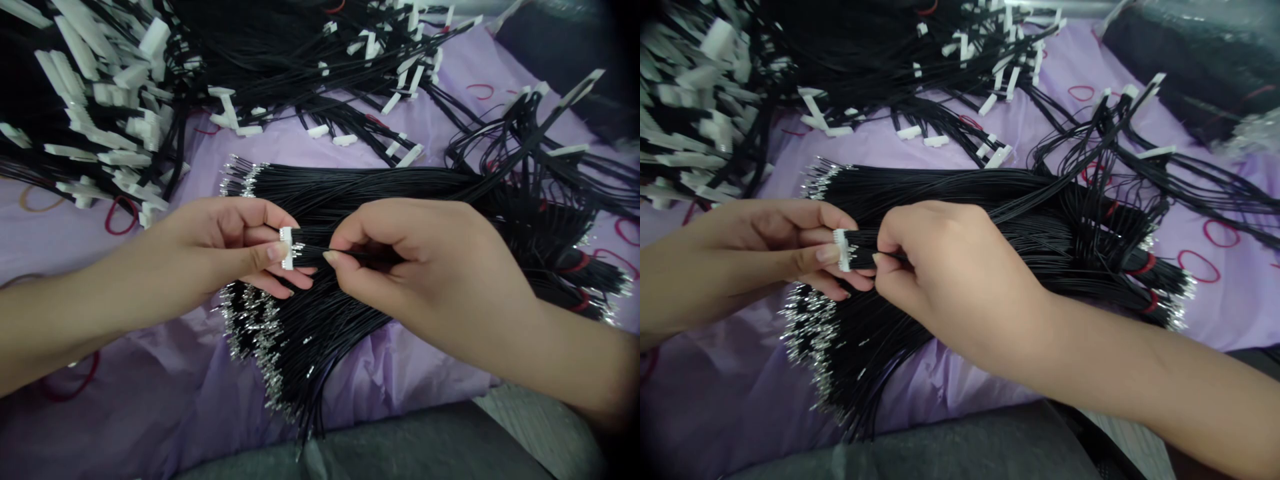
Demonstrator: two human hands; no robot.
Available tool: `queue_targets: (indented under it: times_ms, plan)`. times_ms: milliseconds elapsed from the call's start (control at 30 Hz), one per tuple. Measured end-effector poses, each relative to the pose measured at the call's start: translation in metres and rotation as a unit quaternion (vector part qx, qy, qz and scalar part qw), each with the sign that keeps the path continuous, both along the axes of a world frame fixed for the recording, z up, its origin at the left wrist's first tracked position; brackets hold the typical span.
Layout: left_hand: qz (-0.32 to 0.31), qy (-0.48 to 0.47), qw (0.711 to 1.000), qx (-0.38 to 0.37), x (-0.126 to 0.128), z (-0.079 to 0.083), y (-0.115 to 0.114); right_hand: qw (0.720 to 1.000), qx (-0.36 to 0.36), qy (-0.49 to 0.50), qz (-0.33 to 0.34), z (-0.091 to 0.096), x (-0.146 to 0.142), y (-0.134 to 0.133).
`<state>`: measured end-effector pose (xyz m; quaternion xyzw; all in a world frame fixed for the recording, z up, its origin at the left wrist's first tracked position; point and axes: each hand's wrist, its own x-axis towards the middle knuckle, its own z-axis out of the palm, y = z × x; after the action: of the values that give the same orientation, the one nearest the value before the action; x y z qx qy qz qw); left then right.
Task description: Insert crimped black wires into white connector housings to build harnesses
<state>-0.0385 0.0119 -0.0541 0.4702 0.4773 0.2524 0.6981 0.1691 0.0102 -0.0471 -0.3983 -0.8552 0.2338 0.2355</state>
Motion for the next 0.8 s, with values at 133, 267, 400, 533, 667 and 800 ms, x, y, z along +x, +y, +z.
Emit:
queue_targets:
  times_ms: [133, 267, 400, 533, 667, 800]
  plan:
    - [0.000, -0.001, 1.000, 0.005, -0.0001, 0.0003, -0.0004, 1.000, 0.003, 0.003, 0.000, -0.0014, -0.0007, -0.0010]
    - [-0.001, -0.002, 1.000, -0.003, -0.0005, 0.0010, -0.0003, 1.000, 0.000, 0.003, 0.003, -0.0015, -0.0011, -0.0011]
    - [-0.006, -0.004, 1.000, -0.009, -0.0007, 0.0000, 0.0011, 1.000, 0.014, 0.004, 0.011, -0.0019, -0.0002, -0.0007]
    - [-0.012, 0.001, 1.000, -0.006, -0.0008, -0.0012, 0.0018, 0.999, 0.035, -0.009, 0.032, -0.0022, 0.0019, 0.0004]
    - [-0.012, 0.006, 1.000, -0.004, -0.0012, -0.0012, 0.0016, 0.996, 0.067, -0.030, 0.046, -0.0027, 0.0038, 0.0013]
    - [-0.022, 0.011, 1.000, 0.004, -0.0015, -0.0001, 0.0016, 0.994, 0.088, -0.036, 0.048, -0.0034, 0.0041, 0.0008]
